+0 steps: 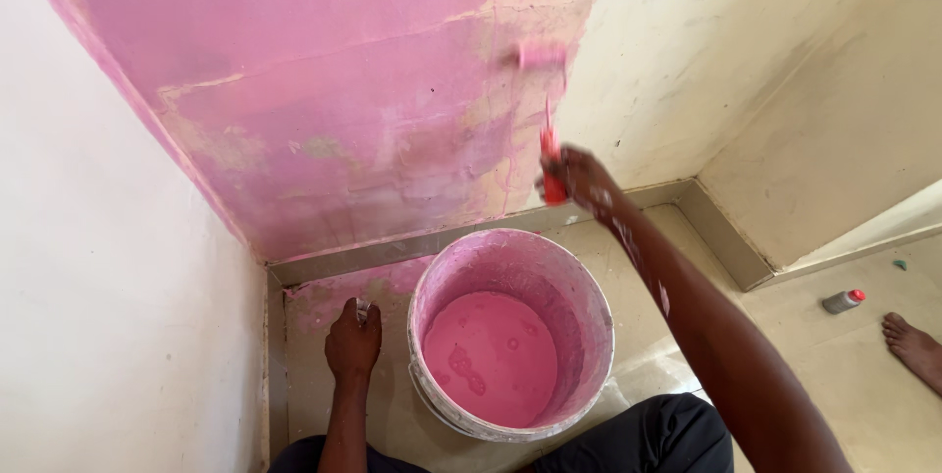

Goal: The person paints a wall pink using a roller, repeatedly dipping it into a bucket of paint and applying it in vertical strokes. The person sits on the floor during the task.

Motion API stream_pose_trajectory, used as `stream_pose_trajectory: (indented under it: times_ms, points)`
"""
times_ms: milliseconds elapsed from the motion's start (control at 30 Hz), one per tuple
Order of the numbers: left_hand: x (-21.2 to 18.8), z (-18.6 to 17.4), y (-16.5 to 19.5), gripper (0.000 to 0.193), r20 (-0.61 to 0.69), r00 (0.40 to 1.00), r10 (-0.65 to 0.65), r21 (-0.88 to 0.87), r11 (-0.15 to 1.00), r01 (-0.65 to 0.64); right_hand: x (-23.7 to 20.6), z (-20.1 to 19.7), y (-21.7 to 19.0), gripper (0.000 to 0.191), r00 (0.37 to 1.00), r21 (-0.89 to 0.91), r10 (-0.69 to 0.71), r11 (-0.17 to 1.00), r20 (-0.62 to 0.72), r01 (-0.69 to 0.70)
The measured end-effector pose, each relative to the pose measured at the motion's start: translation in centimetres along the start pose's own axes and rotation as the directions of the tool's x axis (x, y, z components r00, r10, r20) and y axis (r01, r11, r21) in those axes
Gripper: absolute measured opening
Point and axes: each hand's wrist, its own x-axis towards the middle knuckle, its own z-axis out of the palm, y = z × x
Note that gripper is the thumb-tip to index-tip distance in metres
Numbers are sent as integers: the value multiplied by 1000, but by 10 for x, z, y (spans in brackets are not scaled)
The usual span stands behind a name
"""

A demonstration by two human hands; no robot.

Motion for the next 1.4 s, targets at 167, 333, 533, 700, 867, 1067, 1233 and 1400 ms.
stream_pose_trajectory:
  times_ms: [167,333,533,700,867,1067,1233,1400]
  points:
    - [2,3,-4,34,1,1000,-5,-8,1000,5,25,2,-109,32,967,182,-253,952,11,247]
    - [3,4,-7,35,-16,1000,1,-13,1000,-1,29,-9,-174,39,864,-4,-504,864,-23,504]
    - [2,4,-4,34,-19,1000,0,-15,1000,0,54,15,-89,27,974,355,-219,908,-54,224]
    - [3,6,-3,34,-11,1000,22,-10,1000,-22,15,62,32,32,997,170,-8,985,74,-5]
    - [2,5,-3,35,-11,1000,16,-29,999,-16,-6,84,54,39,999,122,15,992,38,-19]
    - [3,5,-2,36,-1,1000,11,-16,1000,-12,51,62,-24,30,953,345,-299,899,38,268]
    - [4,7,-3,34,-8,1000,7,-9,1000,-7,71,26,-149,34,850,106,-526,844,-31,526]
    - [5,8,-6,35,-5,1000,-1,15,1000,1,49,33,-206,42,777,-19,-628,778,-46,628]
